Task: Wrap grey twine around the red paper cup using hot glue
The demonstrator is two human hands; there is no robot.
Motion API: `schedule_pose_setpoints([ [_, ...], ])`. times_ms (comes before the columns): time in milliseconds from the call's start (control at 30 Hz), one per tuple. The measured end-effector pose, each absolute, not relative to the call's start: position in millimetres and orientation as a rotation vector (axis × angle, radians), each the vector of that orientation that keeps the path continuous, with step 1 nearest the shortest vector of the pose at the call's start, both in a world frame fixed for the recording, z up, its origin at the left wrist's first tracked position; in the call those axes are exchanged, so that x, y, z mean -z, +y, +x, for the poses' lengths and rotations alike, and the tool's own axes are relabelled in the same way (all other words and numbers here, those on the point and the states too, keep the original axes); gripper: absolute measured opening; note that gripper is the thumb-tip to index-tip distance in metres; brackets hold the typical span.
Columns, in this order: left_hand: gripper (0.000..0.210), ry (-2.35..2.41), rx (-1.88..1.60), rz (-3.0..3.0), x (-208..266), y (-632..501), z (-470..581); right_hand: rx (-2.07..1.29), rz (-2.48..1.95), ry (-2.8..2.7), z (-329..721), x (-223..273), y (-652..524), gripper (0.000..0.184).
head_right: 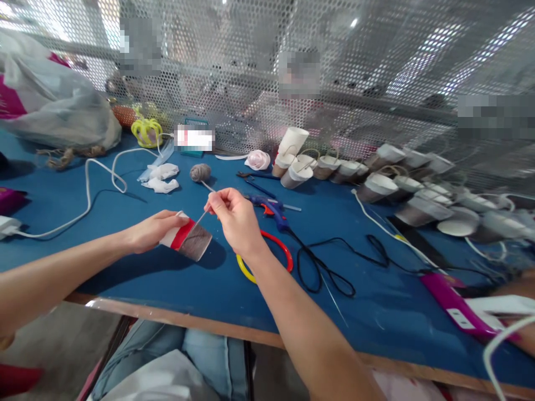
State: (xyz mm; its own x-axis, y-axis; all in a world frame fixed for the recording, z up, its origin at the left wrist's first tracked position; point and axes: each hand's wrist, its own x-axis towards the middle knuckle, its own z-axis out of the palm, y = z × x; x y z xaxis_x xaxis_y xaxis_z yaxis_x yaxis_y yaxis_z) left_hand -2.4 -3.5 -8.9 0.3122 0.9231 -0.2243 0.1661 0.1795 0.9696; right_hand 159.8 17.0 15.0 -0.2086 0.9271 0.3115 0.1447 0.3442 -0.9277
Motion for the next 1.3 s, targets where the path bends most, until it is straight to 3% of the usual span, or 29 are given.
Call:
schedule_pose_setpoints([
  [733, 0.030, 0.960, -0.659, 1.550, 0, -18, -3, -0.887, -1.166, -1.731, 158, -10, 17, 0.020],
  [1300, 0.032, 0.818, -0.780, 1.868, 3, -20, -7, -0.891, -1.242, -1.856, 153, -10, 12, 0.019],
])
